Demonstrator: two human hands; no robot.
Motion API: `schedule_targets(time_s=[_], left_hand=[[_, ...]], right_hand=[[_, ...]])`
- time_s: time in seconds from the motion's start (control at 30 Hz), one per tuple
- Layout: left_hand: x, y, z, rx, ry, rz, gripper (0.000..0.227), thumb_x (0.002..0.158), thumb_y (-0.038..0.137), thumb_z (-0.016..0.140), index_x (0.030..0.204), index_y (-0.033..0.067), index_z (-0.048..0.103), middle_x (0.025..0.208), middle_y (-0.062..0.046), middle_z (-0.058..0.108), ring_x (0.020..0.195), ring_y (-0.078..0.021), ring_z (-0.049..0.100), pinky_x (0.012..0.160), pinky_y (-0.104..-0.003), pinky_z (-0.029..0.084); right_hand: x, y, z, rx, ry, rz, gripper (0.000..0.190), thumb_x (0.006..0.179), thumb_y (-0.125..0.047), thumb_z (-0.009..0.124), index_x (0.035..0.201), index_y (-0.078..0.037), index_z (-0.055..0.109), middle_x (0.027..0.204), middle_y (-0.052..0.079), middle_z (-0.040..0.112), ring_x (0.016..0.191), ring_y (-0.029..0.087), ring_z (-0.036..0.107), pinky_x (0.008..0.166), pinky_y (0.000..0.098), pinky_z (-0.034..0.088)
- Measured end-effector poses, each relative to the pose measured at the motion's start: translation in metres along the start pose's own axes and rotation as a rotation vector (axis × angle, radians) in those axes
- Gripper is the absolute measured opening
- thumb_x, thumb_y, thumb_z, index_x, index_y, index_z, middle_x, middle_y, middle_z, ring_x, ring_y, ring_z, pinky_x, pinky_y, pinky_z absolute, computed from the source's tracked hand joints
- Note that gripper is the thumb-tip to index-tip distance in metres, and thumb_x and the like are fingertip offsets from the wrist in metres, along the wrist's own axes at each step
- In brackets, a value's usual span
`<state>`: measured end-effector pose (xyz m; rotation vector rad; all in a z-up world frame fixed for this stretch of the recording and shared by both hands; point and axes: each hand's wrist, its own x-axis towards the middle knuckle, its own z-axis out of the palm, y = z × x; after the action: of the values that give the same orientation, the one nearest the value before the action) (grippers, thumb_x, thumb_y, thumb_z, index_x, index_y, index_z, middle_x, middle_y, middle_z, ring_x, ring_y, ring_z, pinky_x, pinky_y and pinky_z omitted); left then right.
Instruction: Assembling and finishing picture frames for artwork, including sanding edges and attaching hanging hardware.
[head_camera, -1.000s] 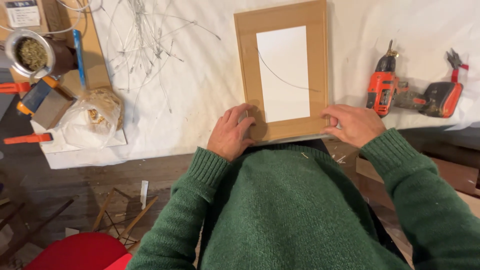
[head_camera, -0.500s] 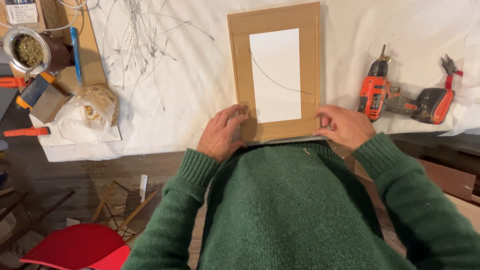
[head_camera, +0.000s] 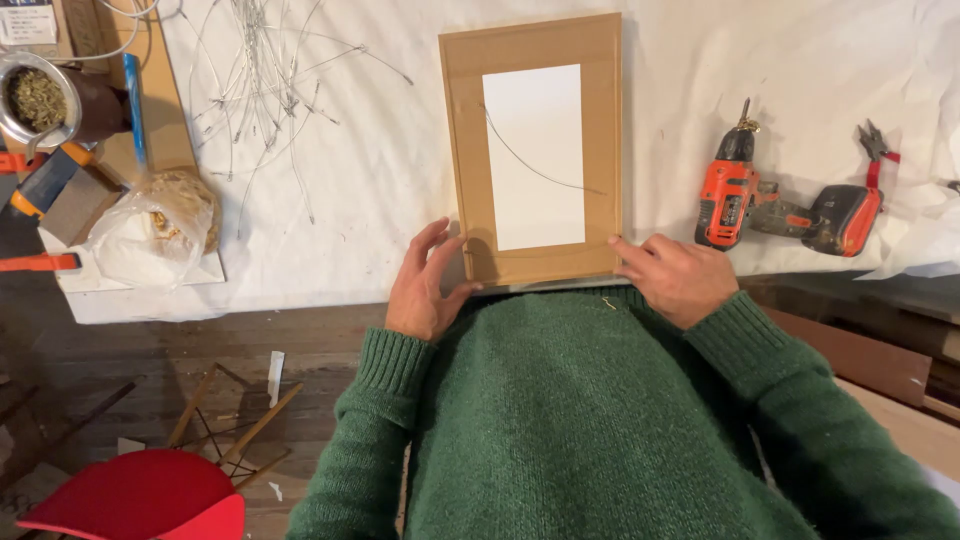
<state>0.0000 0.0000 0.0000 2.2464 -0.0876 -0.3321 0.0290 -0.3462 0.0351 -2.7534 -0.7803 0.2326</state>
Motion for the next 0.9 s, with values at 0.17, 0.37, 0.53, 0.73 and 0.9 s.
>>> schedule_targets(time_s=[0.17,0.37,0.53,0.73,0.9], left_hand=[[-0.003,-0.002,0.002,-0.04,0.011,-0.067,0.065,0.079,0.015,0.085,0.138,0.0095,0.057,0.154,-0.012,0.045,0.134,-0.0299,0.056,0.107,-0.039,0.05],[-0.007,-0.017,0.019,0.124,0.059,0.044,0.058,0.082,0.016,0.081,0.137,0.0115,0.064,0.149,-0.017,0.051,0.123,-0.0326,0.062,0.095,-0.039,0.059],[-0.011,-0.029,0.031,0.448,0.102,0.258,0.053,0.087,0.029,0.081,0.135,0.0099,0.066,0.144,-0.019,0.056,0.12,-0.0335,0.063,0.093,-0.044,0.059],[-0.008,0.008,0.011,0.139,0.185,0.077,0.057,0.084,0.016,0.077,0.137,0.0058,0.06,0.14,-0.017,0.058,0.122,-0.037,0.061,0.096,-0.042,0.055],[-0.002,0.017,0.013,0.041,0.265,-0.052,0.054,0.087,0.012,0.075,0.138,0.0049,0.058,0.135,-0.016,0.06,0.119,-0.0363,0.061,0.097,-0.041,0.054]], right_hand=[[0.011,-0.002,-0.007,-0.033,0.022,-0.154,0.019,0.089,-0.029,0.076,0.102,-0.016,0.073,0.076,0.001,0.058,0.062,0.019,0.064,0.054,0.0353,0.05],[0.051,-0.003,0.001,0.002,0.139,-0.051,0.017,0.09,-0.025,0.076,0.101,-0.012,0.073,0.076,0.005,0.058,0.066,0.022,0.065,0.056,0.036,0.051],[0.075,0.001,0.01,0.035,0.227,0.023,0.008,0.093,-0.02,0.074,0.094,-0.013,0.07,0.084,0.003,0.064,0.072,0.025,0.067,0.061,0.0374,0.054],[0.085,0.019,0.021,0.0,0.229,-0.033,0.015,0.086,-0.018,0.075,0.077,-0.013,0.064,0.073,0.003,0.062,0.059,0.024,0.064,0.053,0.0369,0.052],[0.084,0.024,0.004,0.075,0.266,-0.028,0.014,0.085,-0.019,0.075,0.078,-0.012,0.065,0.073,0.002,0.063,0.055,0.022,0.064,0.048,0.0359,0.05]])
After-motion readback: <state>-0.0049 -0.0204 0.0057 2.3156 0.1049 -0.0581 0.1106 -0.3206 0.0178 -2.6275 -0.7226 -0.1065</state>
